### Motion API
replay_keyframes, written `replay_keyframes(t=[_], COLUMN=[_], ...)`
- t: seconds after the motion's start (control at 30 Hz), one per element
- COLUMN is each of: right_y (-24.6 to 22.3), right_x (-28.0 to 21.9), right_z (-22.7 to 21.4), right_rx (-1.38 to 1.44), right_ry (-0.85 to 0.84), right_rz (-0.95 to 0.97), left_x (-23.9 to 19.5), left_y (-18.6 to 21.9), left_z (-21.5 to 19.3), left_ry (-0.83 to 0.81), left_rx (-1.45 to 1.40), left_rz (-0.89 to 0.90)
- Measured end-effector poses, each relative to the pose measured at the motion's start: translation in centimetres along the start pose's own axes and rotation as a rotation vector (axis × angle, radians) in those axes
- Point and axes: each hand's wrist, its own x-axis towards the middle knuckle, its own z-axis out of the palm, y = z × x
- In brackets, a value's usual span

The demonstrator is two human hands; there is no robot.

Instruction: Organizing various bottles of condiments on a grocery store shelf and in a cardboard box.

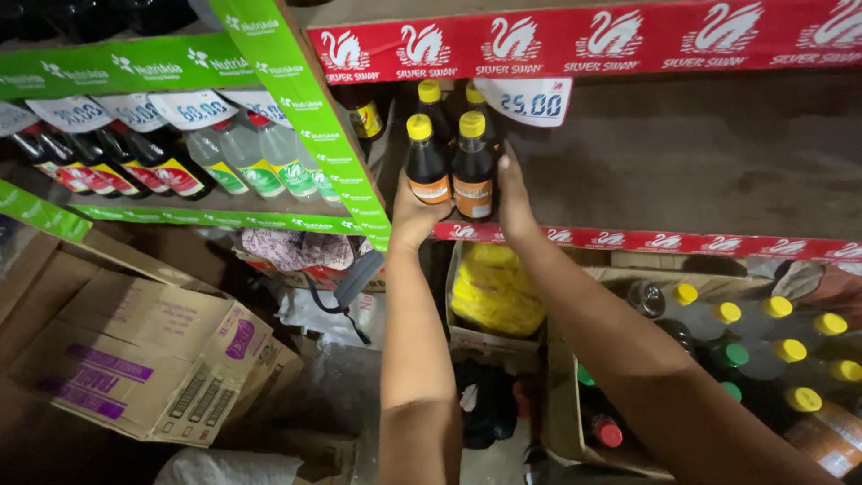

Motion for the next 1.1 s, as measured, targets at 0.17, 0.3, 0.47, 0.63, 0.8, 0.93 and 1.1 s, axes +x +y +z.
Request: replay_keyframes(t=[0.17,0.3,0.47,0.63,0.8,0.93,1.1], right_y=[-1.3,-3.0,-2.2,-2.1,-3.1,-4.2,-4.9], right_x=[-3.2,-6.0,-7.0,-6.8,-8.0,-9.2,-9.4], right_z=[0.3,1.6,0.5,-0.7,0.1,0.7,1.7], right_rx=[-0.278,-0.604,-0.848,-0.939,-0.811,-0.808,-0.928], right_ry=[0.073,0.229,0.235,0.210,0.082,-0.059,-0.068], right_rz=[-0.170,-0.285,-0.267,-0.352,-0.218,-0.220,-0.274], left_x=[-1.5,-4.6,-5.8,-4.5,-6.1,-7.7,-8.0], left_y=[2.5,3.2,-0.3,0.7,1.8,0.9,0.5], left_z=[1.1,3.5,3.9,3.3,4.8,5.9,6.4], left_ry=[0.072,0.378,0.516,0.465,0.588,0.610,0.550], left_rx=[0.105,0.408,0.426,0.377,0.553,0.537,0.536], left_rz=[0.084,0.225,0.240,0.092,0.370,0.330,0.277])
